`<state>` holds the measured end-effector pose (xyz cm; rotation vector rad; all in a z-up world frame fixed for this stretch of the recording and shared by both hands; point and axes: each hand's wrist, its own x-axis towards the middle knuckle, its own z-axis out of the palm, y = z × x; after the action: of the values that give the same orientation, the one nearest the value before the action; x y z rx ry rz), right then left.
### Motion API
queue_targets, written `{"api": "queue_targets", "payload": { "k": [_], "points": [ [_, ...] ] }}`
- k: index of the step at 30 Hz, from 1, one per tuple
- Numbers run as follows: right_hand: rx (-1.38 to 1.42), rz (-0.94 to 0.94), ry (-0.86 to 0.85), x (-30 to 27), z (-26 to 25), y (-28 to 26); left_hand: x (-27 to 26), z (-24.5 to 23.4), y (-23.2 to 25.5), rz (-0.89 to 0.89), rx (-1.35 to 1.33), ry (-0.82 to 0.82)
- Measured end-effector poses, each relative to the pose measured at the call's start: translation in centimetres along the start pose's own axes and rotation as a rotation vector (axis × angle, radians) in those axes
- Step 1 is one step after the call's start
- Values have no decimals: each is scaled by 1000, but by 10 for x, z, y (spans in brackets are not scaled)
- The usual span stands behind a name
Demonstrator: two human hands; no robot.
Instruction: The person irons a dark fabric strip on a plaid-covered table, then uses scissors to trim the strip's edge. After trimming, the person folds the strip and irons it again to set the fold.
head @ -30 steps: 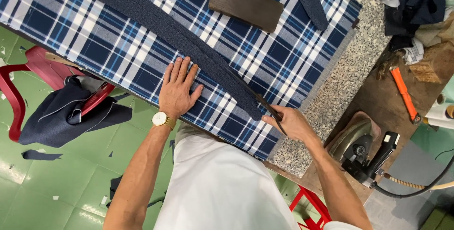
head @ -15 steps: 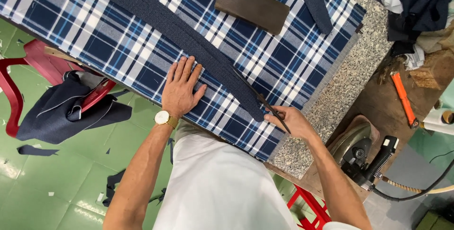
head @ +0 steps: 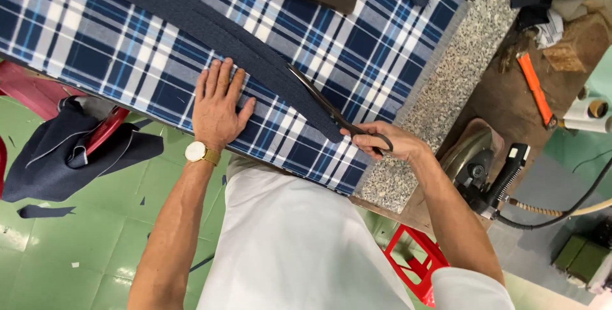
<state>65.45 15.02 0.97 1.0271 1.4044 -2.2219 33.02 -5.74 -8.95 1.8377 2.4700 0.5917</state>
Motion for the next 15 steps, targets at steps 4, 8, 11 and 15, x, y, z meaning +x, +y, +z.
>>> {"api": "queue_targets", "payload": {
  "k": [4,8,11,15],
  "points": [
    [143,-23,-28,0,-2,7,1,-4,2,3,-15,-5],
    [226,-24,-31,2,-7,17,2,-3,3,0,-19,-9],
    [268,-28,-49,-2,-5,19,2,-4,3,-8,-19,-21],
    [232,13,-39,-11,-1,17,1,-5,4,-16,-6,-30]
  ]
}}
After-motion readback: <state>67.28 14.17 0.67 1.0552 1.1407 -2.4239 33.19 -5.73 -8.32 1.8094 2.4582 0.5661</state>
